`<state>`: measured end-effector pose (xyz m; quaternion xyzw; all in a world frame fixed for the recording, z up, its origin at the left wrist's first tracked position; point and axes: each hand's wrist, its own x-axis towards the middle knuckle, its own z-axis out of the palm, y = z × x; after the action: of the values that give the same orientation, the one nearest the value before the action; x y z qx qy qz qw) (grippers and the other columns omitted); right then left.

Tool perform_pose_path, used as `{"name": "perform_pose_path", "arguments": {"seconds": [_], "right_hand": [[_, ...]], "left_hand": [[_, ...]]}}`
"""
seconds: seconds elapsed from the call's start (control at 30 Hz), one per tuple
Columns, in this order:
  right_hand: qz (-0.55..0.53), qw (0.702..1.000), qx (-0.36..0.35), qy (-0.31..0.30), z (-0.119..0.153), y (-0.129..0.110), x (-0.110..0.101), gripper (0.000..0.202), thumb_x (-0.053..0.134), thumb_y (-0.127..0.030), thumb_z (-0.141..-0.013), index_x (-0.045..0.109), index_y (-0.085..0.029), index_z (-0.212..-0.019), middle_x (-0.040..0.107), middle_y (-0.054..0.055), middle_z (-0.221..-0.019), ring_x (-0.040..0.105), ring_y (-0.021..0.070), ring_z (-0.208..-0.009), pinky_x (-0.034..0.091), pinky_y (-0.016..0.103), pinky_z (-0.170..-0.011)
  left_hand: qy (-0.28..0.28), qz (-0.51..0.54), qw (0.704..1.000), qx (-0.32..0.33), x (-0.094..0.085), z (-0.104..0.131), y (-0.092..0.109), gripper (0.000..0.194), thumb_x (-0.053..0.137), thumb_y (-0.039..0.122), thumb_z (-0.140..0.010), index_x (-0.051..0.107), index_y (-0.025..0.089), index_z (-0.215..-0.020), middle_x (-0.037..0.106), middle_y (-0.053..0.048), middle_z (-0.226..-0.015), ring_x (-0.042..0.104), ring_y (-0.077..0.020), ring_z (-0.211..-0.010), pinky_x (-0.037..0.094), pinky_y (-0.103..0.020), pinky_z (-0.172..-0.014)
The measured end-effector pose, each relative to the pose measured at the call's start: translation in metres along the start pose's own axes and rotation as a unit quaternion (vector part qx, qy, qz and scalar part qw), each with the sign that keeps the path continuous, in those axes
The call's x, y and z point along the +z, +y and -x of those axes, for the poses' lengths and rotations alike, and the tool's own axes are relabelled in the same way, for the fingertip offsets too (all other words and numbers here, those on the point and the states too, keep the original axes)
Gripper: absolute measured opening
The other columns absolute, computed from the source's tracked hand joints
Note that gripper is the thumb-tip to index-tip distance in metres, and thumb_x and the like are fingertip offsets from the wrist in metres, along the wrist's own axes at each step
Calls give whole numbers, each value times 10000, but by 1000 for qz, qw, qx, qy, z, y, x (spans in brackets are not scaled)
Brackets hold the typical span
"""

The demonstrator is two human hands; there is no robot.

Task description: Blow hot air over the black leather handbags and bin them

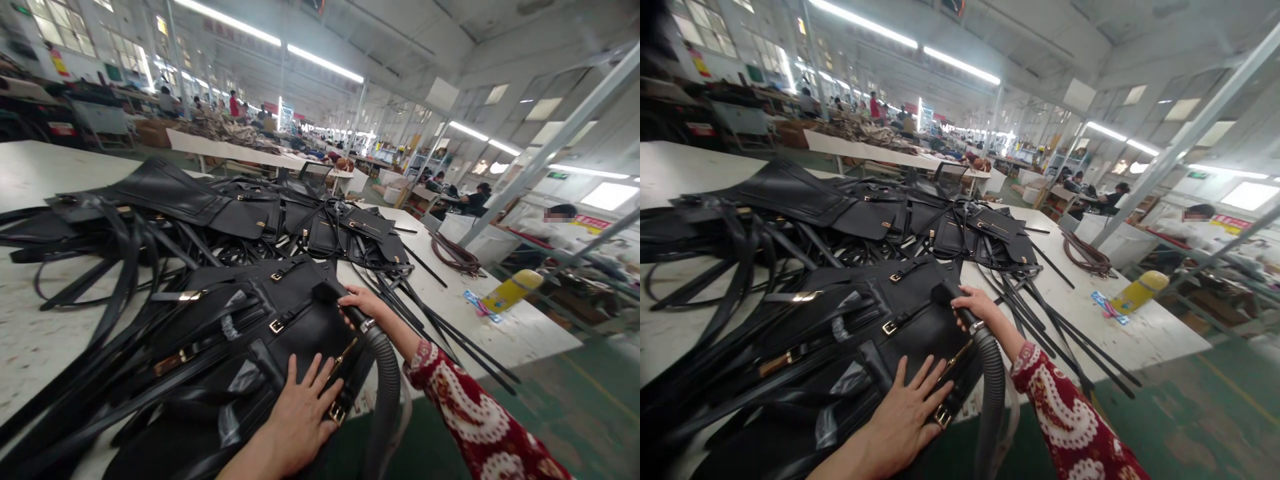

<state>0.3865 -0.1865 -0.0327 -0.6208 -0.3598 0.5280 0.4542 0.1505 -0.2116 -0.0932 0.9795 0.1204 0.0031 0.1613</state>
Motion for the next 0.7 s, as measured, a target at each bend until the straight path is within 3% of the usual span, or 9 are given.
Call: {"name": "perform_pose_path", "arguments": {"seconds": [0.1,0.17,0.27,0.37,0.47,0.53,0.7], "right_hand": [[-1,999,-24,24,-16,-7,16,580,617,-225,-656,412,-131,-1190,569,-7,-546,551,167,-405,448,239,-348],[-6,999,-39,30,-10,-11,29,620,605,-237,-672,369,-153,-1239,562,-22,-556,549,159,-414,456,242,-362],[-7,999,-36,-11,26,-11,52,698,625,-252,-665,322,-200,-1291,590,-20,-609,553,166,-428,457,259,-377],[0,996,-25,-89,70,-1,73,615,675,-201,-615,482,-189,-1199,623,4,-715,571,152,-530,462,242,-471],[-20,986,-5,-165,94,13,90,532,681,-167,-589,575,-181,-1110,619,-6,-775,564,139,-651,446,217,-570],[-32,984,-1,-174,93,20,100,544,683,-168,-575,580,-178,-1109,608,-17,-755,541,128,-638,427,207,-566],[-24,991,-81,-106,73,26,121,568,703,-207,-571,566,-173,-1121,578,-33,-691,472,93,-532,373,180,-475]], "left_hand": [[2,6,1000,1,1,1,0,555,370,485,-835,240,326,-1351,114,-55,-1454,61,-325,-1324,-2,-687,-970],[2,16,1000,0,0,2,0,558,382,481,-831,249,322,-1349,116,-57,-1455,59,-326,-1325,-1,-684,-972],[-3,29,1000,-1,-3,3,0,572,429,451,-815,265,310,-1345,147,-65,-1453,62,-330,-1324,-5,-683,-970],[-6,48,999,2,-5,7,2,574,492,417,-783,325,291,-1318,280,-76,-1412,152,-326,-1311,43,-661,-992],[-6,75,997,-1,0,16,7,546,542,369,-755,404,257,-1271,406,-79,-1337,279,-287,-1270,174,-545,-1043],[-7,84,996,-4,7,22,11,582,565,358,-740,391,238,-1282,394,-83,-1346,286,-272,-1269,206,-486,-1057],[6,60,998,-12,18,35,21,722,573,392,-739,254,198,-1357,293,-94,-1405,151,-275,-1318,100,-486,-1085]]}}
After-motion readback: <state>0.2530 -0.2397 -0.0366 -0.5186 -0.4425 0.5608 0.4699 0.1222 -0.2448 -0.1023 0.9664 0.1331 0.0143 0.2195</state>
